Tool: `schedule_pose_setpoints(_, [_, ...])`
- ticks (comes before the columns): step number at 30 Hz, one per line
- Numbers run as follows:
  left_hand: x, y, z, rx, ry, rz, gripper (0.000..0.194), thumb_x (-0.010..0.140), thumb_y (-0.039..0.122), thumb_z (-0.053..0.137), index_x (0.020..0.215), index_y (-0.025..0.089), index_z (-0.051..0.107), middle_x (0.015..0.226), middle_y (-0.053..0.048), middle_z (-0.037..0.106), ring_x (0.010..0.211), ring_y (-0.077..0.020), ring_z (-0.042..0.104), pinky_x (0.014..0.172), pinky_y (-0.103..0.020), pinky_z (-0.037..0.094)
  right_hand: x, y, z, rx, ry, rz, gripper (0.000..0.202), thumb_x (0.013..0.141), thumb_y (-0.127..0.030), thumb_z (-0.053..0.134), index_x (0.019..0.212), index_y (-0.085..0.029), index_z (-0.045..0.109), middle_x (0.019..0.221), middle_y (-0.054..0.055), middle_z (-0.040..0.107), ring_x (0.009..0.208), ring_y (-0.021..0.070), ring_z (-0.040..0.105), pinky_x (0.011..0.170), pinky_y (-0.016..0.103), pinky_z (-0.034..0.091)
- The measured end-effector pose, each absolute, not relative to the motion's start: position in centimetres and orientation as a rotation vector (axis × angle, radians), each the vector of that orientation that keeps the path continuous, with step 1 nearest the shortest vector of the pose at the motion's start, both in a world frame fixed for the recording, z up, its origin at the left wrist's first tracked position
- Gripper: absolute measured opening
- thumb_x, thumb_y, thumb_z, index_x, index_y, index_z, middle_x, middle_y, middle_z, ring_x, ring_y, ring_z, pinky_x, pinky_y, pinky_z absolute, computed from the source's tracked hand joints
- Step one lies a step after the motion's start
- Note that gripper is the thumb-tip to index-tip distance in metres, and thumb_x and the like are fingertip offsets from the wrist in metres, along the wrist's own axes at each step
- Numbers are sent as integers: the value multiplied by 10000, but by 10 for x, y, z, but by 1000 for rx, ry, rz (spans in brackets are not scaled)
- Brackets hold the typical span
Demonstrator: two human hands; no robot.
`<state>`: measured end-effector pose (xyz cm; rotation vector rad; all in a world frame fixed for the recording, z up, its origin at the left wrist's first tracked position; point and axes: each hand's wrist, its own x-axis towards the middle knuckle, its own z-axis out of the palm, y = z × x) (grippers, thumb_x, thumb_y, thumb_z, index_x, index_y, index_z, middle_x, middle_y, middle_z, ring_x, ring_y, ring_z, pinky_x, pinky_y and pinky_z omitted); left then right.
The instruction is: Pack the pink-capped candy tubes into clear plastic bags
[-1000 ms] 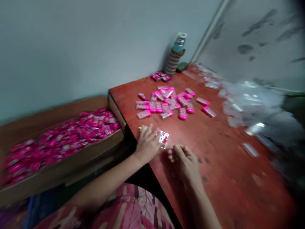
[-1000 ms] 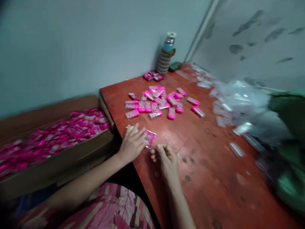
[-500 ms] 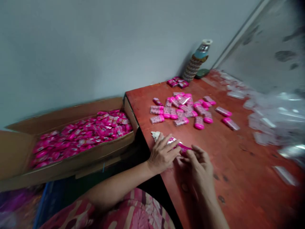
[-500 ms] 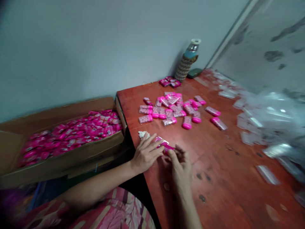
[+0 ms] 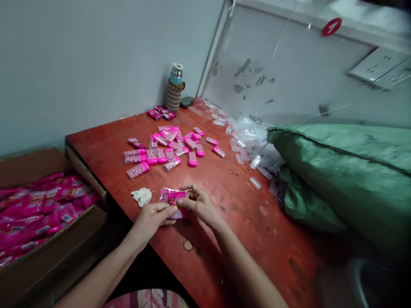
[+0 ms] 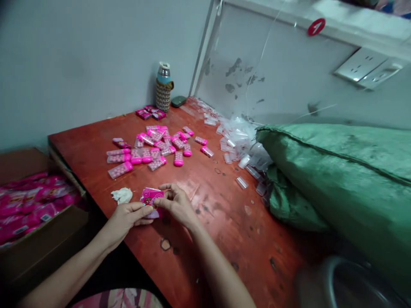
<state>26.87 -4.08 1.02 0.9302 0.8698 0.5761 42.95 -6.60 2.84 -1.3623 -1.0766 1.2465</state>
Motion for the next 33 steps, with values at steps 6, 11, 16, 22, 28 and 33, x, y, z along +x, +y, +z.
schedule_pose_setpoints(6, [271,-40,17,838,983,625,202,609,321,731,571,129,677,591,-30,642,589,-121,602,607,-218,511,525,2,33,-2004,-1307,476,272,835,-319,440,986,-175,615,957,70,655,889,196,583,764,301,421])
schedule_pose_setpoints(11, [273,-38,22,649,989,665,217,573,291,760,566,99,658,610,-55,658,576,-121,608,552,-193,512,593,55,33,-2304,-1286,261,322,844,-232,425,1111,-103,551,1142,190,568,1106,265,472,861,333,332])
schedule_pose_setpoints(16, [273,-29,26,397,962,822,105,635,155,714,634,97,627,601,-25,635,534,-112,595,516,-220,536,605,58,24,-2448,-1379,294,204,713,-244,609,880,-130,632,964,154,642,969,266,552,746,293,365])
schedule_pose_setpoints(22, [278,-22,28,171,900,922,43,739,74,594,724,113,588,632,-39,658,553,-147,641,531,-248,551,570,10,22,-2369,-1455,360,195,730,-328,585,782,-140,600,801,121,652,812,251,592,643,281,381])
schedule_pose_setpoints(28, [287,-23,24,46,828,980,63,736,126,624,740,130,562,670,-46,668,640,-176,664,608,-279,557,480,-62,26,-1856,-1354,896,391,868,-487,320,914,-156,523,587,7,586,481,147,555,474,238,407])
schedule_pose_setpoints(33, [283,-27,22,57,824,989,88,731,153,640,769,132,564,669,-50,668,635,-176,663,607,-277,549,444,-102,24,-2127,-1530,452,305,856,-429,420,1025,-225,572,797,53,652,650,195,584,555,273,391])
